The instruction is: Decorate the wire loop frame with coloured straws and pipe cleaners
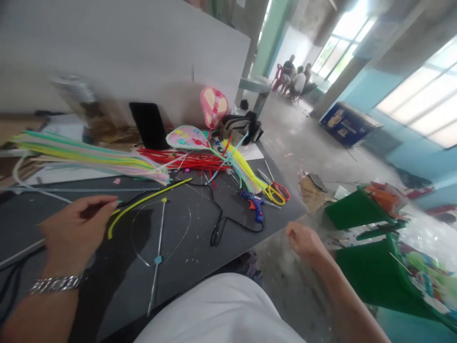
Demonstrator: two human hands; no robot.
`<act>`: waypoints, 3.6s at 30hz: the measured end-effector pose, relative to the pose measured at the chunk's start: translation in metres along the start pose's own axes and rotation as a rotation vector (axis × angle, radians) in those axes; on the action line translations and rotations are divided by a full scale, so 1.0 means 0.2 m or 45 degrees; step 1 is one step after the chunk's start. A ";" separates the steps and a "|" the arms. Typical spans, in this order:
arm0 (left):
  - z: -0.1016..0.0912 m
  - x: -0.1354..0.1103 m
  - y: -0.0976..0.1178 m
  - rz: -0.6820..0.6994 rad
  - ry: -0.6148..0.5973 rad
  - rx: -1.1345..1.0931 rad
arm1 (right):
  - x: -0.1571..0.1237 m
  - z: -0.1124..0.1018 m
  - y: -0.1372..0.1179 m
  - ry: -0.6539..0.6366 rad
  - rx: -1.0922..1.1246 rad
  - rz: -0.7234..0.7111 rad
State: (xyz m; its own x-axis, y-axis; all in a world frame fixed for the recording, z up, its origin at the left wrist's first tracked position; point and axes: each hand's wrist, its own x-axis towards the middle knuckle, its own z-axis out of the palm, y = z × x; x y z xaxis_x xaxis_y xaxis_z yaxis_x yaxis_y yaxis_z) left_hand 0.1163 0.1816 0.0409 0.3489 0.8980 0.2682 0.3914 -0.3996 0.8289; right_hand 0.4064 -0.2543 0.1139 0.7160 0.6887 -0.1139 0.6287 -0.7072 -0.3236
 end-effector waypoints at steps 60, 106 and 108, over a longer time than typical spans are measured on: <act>-0.16 0.21 -0.05 0.048 0.017 0.648 | 0.89 0.25 -0.11 0.406 0.078 0.017; 0.25 0.02 -0.01 0.287 -0.370 0.524 | 0.33 0.56 -0.89 0.046 -0.023 -1.447; 0.25 0.01 -0.01 0.370 -0.286 0.481 | 0.45 0.48 -0.81 0.152 -0.065 -1.124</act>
State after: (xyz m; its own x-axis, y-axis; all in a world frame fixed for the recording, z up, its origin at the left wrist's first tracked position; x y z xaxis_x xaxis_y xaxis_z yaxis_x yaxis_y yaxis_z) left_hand 0.1583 0.1745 0.0151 0.6463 0.6953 0.3143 0.5168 -0.7019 0.4902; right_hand 0.3398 -0.0628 0.0667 -0.0107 0.9665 0.2564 0.9768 0.0650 -0.2043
